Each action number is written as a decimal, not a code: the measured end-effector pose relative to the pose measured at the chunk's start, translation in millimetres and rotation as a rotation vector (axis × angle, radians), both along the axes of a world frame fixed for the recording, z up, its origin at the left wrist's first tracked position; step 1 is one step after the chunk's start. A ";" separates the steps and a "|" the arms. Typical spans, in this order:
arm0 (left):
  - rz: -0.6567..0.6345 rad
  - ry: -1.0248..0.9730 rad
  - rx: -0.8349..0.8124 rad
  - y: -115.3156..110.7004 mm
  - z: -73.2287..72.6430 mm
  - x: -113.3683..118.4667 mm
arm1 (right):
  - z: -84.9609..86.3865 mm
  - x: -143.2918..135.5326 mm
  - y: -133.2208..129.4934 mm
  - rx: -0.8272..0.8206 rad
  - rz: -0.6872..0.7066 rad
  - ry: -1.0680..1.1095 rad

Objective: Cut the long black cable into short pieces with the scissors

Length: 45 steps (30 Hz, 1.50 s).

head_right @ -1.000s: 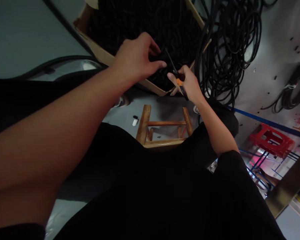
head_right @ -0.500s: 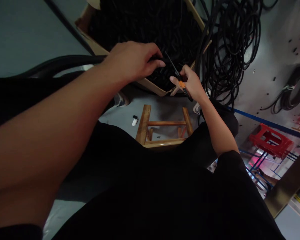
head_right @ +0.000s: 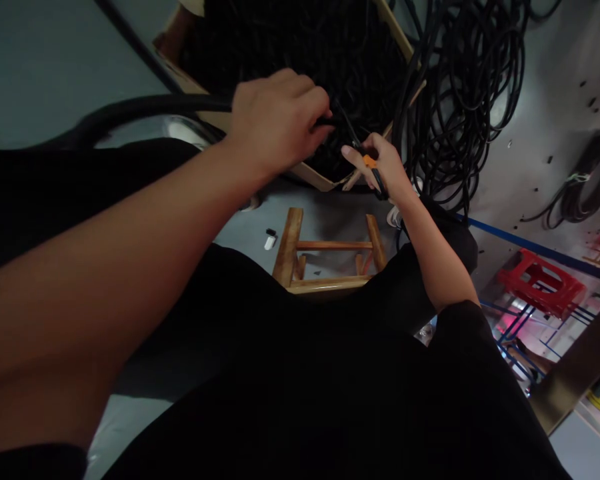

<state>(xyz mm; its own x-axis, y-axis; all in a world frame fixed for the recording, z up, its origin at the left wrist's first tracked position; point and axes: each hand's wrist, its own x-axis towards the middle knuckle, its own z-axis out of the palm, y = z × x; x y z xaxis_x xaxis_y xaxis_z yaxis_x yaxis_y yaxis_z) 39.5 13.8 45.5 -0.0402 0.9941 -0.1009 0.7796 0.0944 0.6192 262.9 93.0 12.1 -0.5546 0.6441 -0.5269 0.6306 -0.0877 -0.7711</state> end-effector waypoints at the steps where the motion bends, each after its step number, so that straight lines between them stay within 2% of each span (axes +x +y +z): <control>1: -0.001 0.034 0.006 0.6 0.7 -0.6 | 0.0 -0.1 0.1 -0.005 -0.012 0.000; 3: -0.037 0.113 0.000 0.8 2.9 0.7 | 0.7 -0.6 -1.0 -0.018 -0.020 0.007; 7: -0.257 0.274 0.006 -2.3 8.5 8.9 | 5.8 -2.1 -5.5 -0.071 0.035 0.024; 9: -0.310 0.308 0.016 -3.2 10.3 9.8 | 9.2 -2.2 -5.6 -0.077 0.057 0.012; 11: -0.264 0.274 -0.004 -2.6 11.1 6.6 | 12.6 -1.2 -3.5 -0.068 0.055 -0.008; 14: -0.110 0.115 -0.051 -0.1 9.3 -3.0 | 17.4 1.4 1.1 -0.042 0.028 -0.027; 20: 0.213 -0.139 -0.149 5.9 -7.0 -18.4 | 18.2 5.0 2.1 -0.016 0.066 0.011; 22: 0.283 -0.224 -0.168 8.4 -11.2 -18.2 | 15.0 5.3 0.7 -0.004 0.094 0.020; 28: 0.306 -0.411 -0.188 9.5 -11.1 1.7 | 4.6 2.8 -3.3 0.051 0.132 0.028; 31: 0.283 -0.340 -0.194 5.9 -9.4 5.1 | 4.2 0.9 -1.4 0.072 0.112 0.003; 36: 0.163 -0.145 -0.196 0.3 -10.4 -7.3 | 10.1 -2.3 -0.4 0.071 0.011 -0.018; 41: 0.076 -0.223 -0.122 -1.7 -20.3 -2.9 | 19.4 -7.9 -5.1 0.001 0.009 0.012; 45: 0.016 -0.189 -0.196 -0.2 -14.9 -0.9 | 16.1 -5.9 0.6 0.041 0.031 0.012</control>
<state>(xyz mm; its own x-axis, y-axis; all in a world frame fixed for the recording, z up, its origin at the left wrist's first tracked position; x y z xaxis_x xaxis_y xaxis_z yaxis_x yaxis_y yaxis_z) 38.6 13.5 30.6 -0.0180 0.9541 -0.2989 0.6496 0.2384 0.7219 257.0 93.6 28.1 -0.5810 0.6473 -0.4934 0.6234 -0.0359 -0.7811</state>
